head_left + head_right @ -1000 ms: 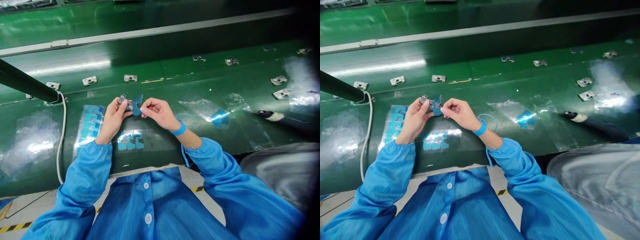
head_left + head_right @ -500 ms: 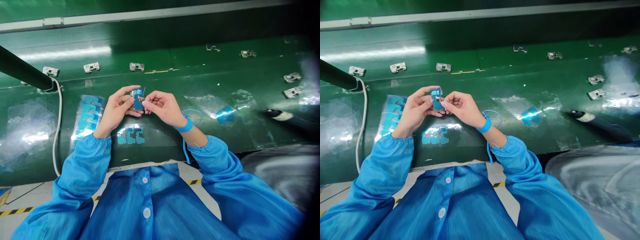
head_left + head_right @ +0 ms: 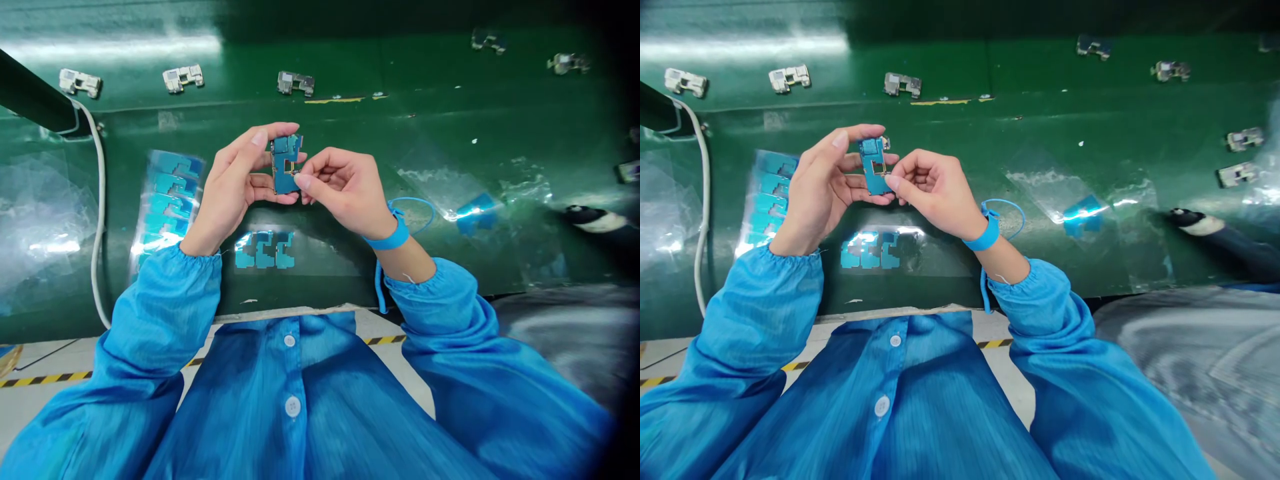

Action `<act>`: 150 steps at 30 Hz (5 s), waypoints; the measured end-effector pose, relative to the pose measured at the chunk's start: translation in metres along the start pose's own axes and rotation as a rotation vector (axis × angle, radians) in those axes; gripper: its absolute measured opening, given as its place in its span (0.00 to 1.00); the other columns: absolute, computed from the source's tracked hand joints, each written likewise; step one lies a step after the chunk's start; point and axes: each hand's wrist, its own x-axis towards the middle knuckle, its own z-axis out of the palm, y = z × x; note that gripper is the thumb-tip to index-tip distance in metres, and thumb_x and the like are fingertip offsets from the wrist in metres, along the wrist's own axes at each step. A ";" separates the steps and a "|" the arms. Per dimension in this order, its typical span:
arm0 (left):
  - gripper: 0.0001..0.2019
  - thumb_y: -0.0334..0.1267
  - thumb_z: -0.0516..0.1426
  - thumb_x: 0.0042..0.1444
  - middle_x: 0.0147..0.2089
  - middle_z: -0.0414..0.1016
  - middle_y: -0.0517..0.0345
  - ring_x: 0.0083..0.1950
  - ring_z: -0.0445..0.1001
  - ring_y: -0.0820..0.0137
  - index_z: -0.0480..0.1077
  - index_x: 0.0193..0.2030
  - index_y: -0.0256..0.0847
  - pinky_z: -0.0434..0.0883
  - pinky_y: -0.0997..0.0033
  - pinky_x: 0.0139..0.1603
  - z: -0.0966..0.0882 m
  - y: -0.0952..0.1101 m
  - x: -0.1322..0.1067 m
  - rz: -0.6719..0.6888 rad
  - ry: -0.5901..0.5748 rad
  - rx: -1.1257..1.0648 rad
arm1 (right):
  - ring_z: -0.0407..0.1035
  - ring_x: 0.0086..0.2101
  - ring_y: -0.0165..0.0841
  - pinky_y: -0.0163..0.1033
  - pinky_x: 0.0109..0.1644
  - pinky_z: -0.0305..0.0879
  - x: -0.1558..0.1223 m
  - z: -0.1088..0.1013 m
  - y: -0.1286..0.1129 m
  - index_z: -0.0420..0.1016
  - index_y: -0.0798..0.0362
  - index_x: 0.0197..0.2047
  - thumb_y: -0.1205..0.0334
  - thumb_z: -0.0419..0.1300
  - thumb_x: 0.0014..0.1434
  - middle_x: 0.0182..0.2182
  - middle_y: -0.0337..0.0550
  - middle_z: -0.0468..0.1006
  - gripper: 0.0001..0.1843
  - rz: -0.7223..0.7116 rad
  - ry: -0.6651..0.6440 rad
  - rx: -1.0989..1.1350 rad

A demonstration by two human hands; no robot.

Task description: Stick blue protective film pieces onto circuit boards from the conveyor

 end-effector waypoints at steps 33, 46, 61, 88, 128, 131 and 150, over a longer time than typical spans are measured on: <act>0.19 0.55 0.59 0.76 0.50 0.87 0.52 0.44 0.88 0.56 0.81 0.62 0.48 0.90 0.51 0.49 0.001 0.005 -0.002 -0.035 0.001 -0.006 | 0.75 0.28 0.29 0.37 0.36 0.80 -0.002 0.003 -0.006 0.76 0.50 0.35 0.45 0.81 0.60 0.29 0.37 0.78 0.23 0.106 0.036 0.044; 0.22 0.58 0.62 0.73 0.50 0.86 0.50 0.43 0.88 0.55 0.82 0.62 0.46 0.90 0.50 0.47 0.002 0.004 -0.002 -0.040 0.031 -0.013 | 0.74 0.28 0.28 0.37 0.36 0.82 -0.001 0.004 -0.007 0.75 0.50 0.35 0.34 0.80 0.57 0.29 0.37 0.78 0.29 0.083 0.028 0.012; 0.18 0.54 0.57 0.77 0.51 0.87 0.54 0.39 0.85 0.62 0.82 0.61 0.49 0.90 0.55 0.45 0.002 0.002 -0.002 -0.014 0.014 0.007 | 0.74 0.27 0.28 0.37 0.36 0.80 -0.001 0.004 -0.008 0.76 0.51 0.35 0.41 0.81 0.58 0.29 0.37 0.77 0.26 0.100 0.033 0.034; 0.21 0.56 0.57 0.76 0.56 0.89 0.55 0.42 0.89 0.60 0.80 0.63 0.47 0.91 0.54 0.45 0.001 -0.001 -0.001 0.016 -0.005 0.036 | 0.73 0.28 0.29 0.36 0.36 0.79 0.000 0.000 0.003 0.77 0.51 0.37 0.36 0.79 0.59 0.30 0.38 0.78 0.28 -0.005 -0.009 0.006; 0.26 0.46 0.66 0.71 0.61 0.87 0.53 0.56 0.90 0.52 0.72 0.74 0.52 0.92 0.57 0.50 -0.007 -0.012 0.001 0.093 -0.048 0.103 | 0.75 0.28 0.29 0.37 0.38 0.79 0.001 0.000 -0.003 0.76 0.52 0.36 0.51 0.78 0.61 0.30 0.38 0.81 0.19 0.026 -0.021 0.052; 0.23 0.44 0.66 0.71 0.61 0.87 0.52 0.55 0.91 0.53 0.75 0.71 0.50 0.92 0.59 0.48 -0.007 -0.011 0.001 0.083 -0.053 0.087 | 0.75 0.29 0.29 0.37 0.38 0.78 0.001 0.001 -0.003 0.76 0.52 0.36 0.53 0.77 0.61 0.30 0.38 0.81 0.16 0.034 -0.016 0.044; 0.28 0.44 0.70 0.68 0.66 0.85 0.50 0.59 0.89 0.53 0.72 0.72 0.49 0.92 0.62 0.50 -0.009 -0.009 -0.002 0.114 -0.055 0.133 | 0.74 0.29 0.29 0.37 0.36 0.76 0.001 0.000 -0.003 0.77 0.53 0.37 0.51 0.72 0.67 0.30 0.38 0.80 0.15 -0.064 0.004 0.054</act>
